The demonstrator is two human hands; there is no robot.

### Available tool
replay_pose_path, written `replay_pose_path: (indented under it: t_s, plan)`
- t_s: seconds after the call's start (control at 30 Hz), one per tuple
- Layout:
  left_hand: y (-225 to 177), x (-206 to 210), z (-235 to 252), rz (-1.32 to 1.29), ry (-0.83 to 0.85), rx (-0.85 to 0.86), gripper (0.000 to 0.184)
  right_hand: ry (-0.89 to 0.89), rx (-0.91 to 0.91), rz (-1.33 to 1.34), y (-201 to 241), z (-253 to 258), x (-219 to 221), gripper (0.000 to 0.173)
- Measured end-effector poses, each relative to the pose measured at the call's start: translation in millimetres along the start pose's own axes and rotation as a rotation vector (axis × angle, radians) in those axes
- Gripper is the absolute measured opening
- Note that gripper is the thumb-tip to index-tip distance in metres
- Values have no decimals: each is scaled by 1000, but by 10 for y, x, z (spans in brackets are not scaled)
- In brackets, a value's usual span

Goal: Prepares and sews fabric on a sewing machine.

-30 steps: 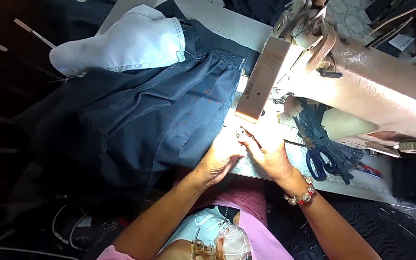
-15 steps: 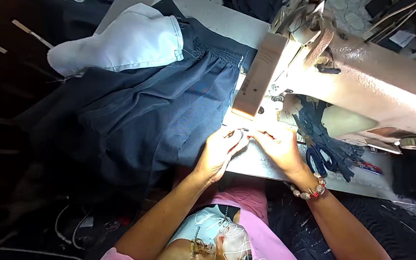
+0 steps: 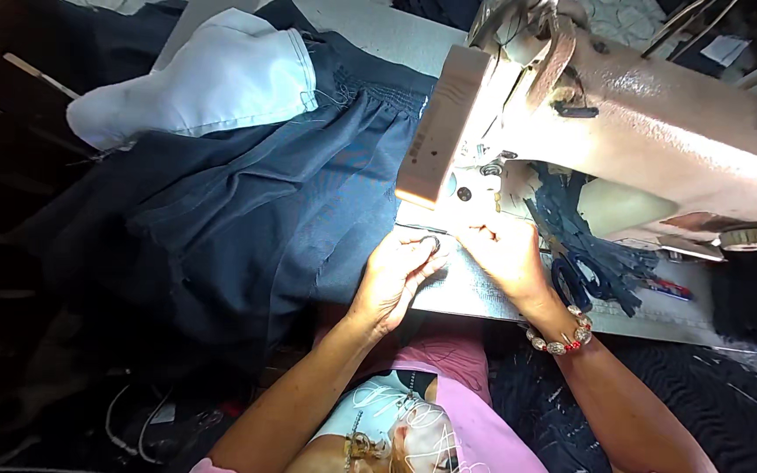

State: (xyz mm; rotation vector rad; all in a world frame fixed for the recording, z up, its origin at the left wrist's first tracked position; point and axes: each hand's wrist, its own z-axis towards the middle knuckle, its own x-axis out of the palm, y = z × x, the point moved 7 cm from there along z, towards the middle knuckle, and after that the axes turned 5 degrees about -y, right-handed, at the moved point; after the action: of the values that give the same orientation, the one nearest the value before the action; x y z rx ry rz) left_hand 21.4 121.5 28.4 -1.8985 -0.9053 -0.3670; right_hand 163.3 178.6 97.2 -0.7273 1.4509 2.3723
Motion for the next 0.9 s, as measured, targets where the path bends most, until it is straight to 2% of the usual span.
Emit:
replay_pose_path:
  t_s: [0.23, 0.33, 0.43, 0.57, 0.67, 0.73, 0.9]
  plan:
    - [48, -7, 22, -72, -80, 15, 15, -12, 17, -23, 66, 16, -17, 9]
    - [103, 19, 18, -73, -42, 0, 18, -7, 19, -45, 75, 20, -3, 10]
    - [152, 55, 3, -53, 19, -21, 21, 50, -11, -55, 87, 37, 59, 8]
    - [160, -7, -3, -27, -39, -36, 19, 107, -46, -102, 33, 13, 149, 16]
    - [148, -53, -5, 12, -77, 24, 19, 47, -81, -98, -40, -32, 156, 20]
    - [137, -61, -2, 58, -37, 118, 19, 41, -27, -56, -94, -57, 116, 15]
    - [58, -14, 8, 113, 33, 266, 15, 225, 126, 65, -69, -79, 171, 18]
